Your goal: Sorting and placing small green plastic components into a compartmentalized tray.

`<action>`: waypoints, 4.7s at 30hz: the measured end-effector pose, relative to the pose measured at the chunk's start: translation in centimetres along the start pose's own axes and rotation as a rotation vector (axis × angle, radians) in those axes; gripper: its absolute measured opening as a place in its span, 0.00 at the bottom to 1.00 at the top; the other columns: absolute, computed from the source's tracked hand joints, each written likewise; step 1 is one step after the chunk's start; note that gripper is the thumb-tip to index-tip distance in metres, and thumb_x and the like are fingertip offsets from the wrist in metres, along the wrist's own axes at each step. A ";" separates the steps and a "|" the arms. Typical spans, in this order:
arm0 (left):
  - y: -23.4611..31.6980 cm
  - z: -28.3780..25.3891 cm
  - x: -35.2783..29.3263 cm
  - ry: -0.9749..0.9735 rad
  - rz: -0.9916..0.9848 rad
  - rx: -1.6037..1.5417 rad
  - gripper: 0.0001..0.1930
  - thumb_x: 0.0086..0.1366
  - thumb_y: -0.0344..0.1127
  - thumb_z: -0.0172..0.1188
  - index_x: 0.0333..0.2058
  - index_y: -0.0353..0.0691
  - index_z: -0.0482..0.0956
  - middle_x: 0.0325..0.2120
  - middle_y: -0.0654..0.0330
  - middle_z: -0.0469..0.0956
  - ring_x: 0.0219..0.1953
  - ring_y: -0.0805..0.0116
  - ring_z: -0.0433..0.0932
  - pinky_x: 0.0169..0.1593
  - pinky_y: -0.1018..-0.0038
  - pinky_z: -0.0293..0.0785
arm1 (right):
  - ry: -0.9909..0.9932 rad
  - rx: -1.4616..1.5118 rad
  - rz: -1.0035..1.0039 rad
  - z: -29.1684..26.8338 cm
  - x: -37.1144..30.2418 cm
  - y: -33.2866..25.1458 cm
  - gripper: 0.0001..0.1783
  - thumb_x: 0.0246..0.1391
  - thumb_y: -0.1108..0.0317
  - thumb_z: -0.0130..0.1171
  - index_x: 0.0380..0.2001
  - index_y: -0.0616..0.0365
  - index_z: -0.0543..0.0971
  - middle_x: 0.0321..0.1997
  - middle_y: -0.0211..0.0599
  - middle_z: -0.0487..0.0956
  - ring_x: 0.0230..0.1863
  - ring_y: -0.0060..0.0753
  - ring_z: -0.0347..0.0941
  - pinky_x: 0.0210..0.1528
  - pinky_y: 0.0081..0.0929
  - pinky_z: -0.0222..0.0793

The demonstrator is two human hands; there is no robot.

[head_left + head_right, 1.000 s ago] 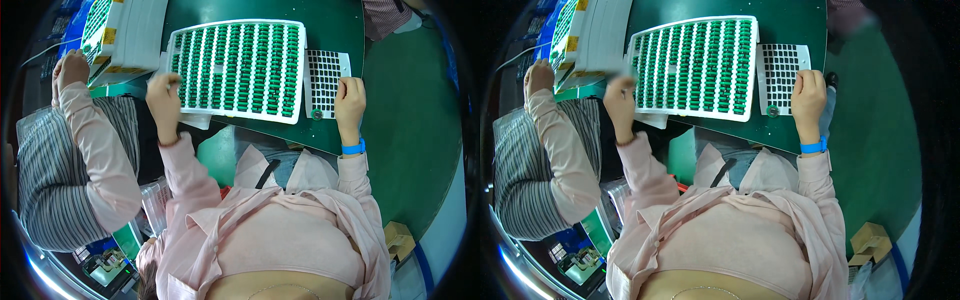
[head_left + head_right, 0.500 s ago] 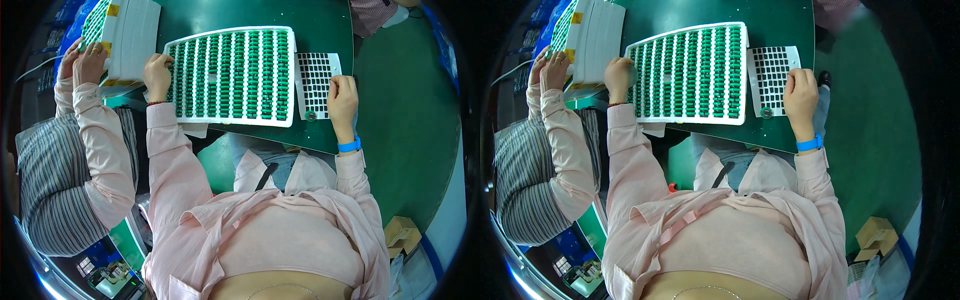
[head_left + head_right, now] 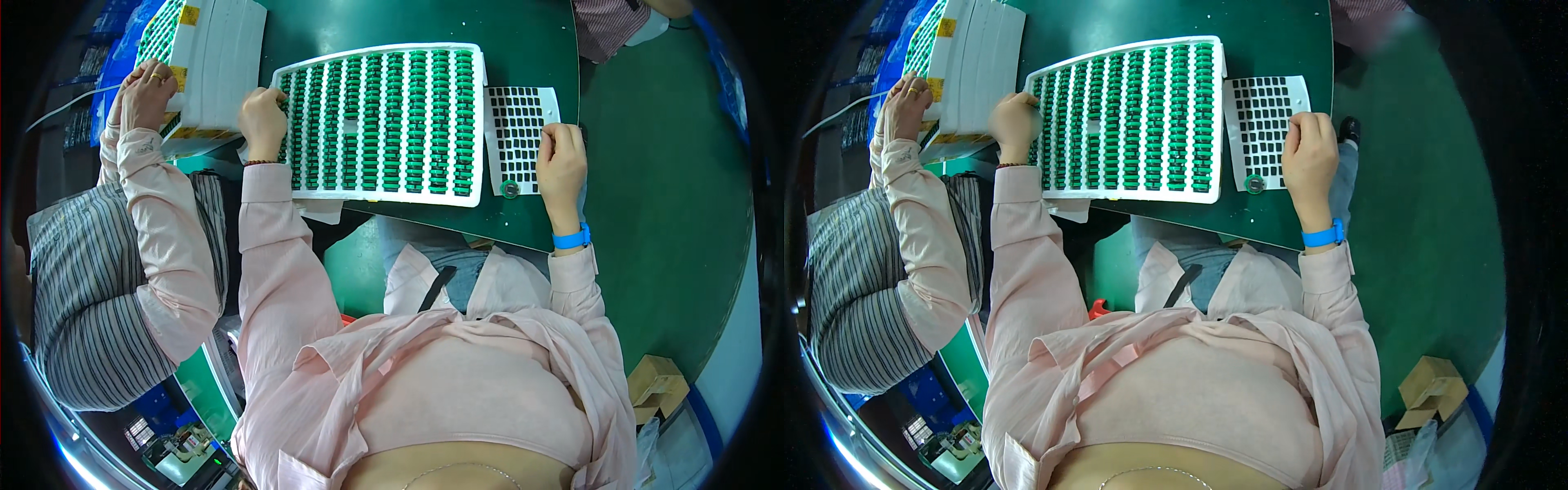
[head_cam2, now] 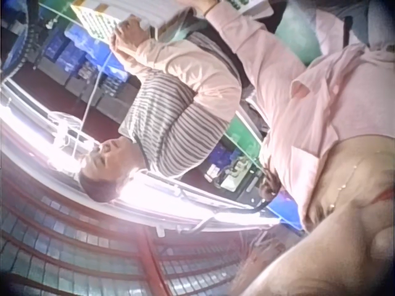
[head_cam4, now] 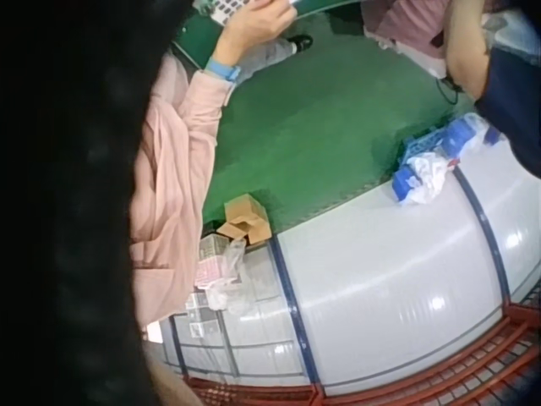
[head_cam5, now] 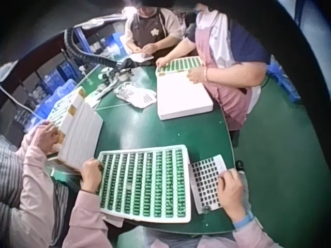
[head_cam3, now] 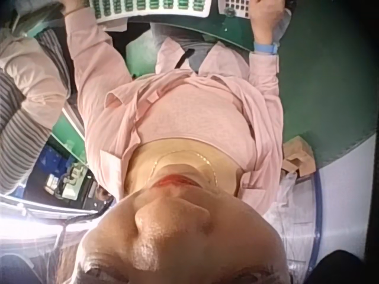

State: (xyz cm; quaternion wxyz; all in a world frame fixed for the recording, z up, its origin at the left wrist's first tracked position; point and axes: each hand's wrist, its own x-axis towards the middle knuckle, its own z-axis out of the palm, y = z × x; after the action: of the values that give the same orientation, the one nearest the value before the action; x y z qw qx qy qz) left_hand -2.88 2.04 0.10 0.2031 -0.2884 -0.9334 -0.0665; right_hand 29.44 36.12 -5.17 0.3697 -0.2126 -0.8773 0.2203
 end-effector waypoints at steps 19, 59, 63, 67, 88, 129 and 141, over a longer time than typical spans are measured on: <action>0.4 0.8 3.2 -0.060 0.008 -0.102 0.04 0.57 0.28 0.57 0.28 0.40 0.81 0.30 0.54 0.78 0.36 0.50 0.78 0.35 0.59 0.73 | -0.025 0.000 0.030 -0.8 1.1 -0.2 0.04 0.52 0.77 0.57 0.32 0.58 0.74 0.34 0.43 0.71 0.38 0.52 0.71 0.39 0.43 0.69; 26.4 -8.6 -14.7 -0.362 -0.836 -2.031 0.08 0.70 0.29 0.56 0.42 0.30 0.77 0.34 0.56 0.82 0.33 0.70 0.83 0.39 0.73 0.82 | -0.599 1.115 0.714 -4.8 -1.0 -10.9 0.01 0.61 0.78 0.55 0.35 0.62 0.73 0.31 0.28 0.74 0.28 0.15 0.72 0.29 0.14 0.69; 26.3 -8.6 -14.6 -0.370 -0.829 -2.016 0.08 0.71 0.29 0.55 0.44 0.30 0.76 0.35 0.56 0.81 0.33 0.69 0.82 0.38 0.73 0.83 | -0.616 1.053 0.686 -4.6 -0.9 -10.9 0.02 0.59 0.80 0.56 0.34 0.63 0.73 0.31 0.28 0.73 0.28 0.15 0.72 0.29 0.14 0.70; 26.2 -8.7 -14.3 -0.388 -0.840 -2.005 0.08 0.71 0.29 0.56 0.44 0.30 0.76 0.35 0.56 0.81 0.33 0.70 0.82 0.38 0.74 0.83 | -0.617 1.048 0.695 -4.2 -0.7 -11.0 0.03 0.58 0.81 0.56 0.33 0.63 0.73 0.31 0.28 0.73 0.28 0.15 0.71 0.30 0.15 0.70; 26.5 -8.2 -14.8 -0.337 -0.810 -2.008 0.09 0.70 0.29 0.56 0.45 0.30 0.76 0.35 0.57 0.81 0.33 0.70 0.82 0.38 0.75 0.82 | -0.570 0.971 0.597 -4.2 -1.1 -10.8 0.05 0.55 0.83 0.58 0.33 0.64 0.74 0.31 0.29 0.74 0.32 0.15 0.71 0.32 0.15 0.72; -2.0 1.2 -0.2 0.111 0.062 -0.129 0.06 0.54 0.29 0.62 0.32 0.37 0.82 0.32 0.48 0.80 0.41 0.45 0.77 0.44 0.56 0.73 | -0.090 -0.138 -0.035 -0.9 1.2 -0.5 0.12 0.57 0.77 0.54 0.44 0.59 0.79 0.40 0.41 0.75 0.40 0.47 0.74 0.43 0.38 0.72; -2.7 0.0 0.2 0.194 0.171 -0.190 0.07 0.52 0.30 0.65 0.32 0.40 0.84 0.33 0.50 0.81 0.41 0.47 0.77 0.45 0.58 0.73 | -0.098 -0.128 -0.066 -0.7 1.2 -0.8 0.11 0.58 0.77 0.54 0.44 0.58 0.79 0.39 0.41 0.75 0.39 0.46 0.74 0.42 0.38 0.72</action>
State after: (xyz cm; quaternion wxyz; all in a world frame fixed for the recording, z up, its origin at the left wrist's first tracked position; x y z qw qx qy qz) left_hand -4.54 -0.09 0.14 0.2692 -0.3771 -0.8708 -0.1646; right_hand 29.03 36.27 -3.65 0.3189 -0.1958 -0.9132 0.1615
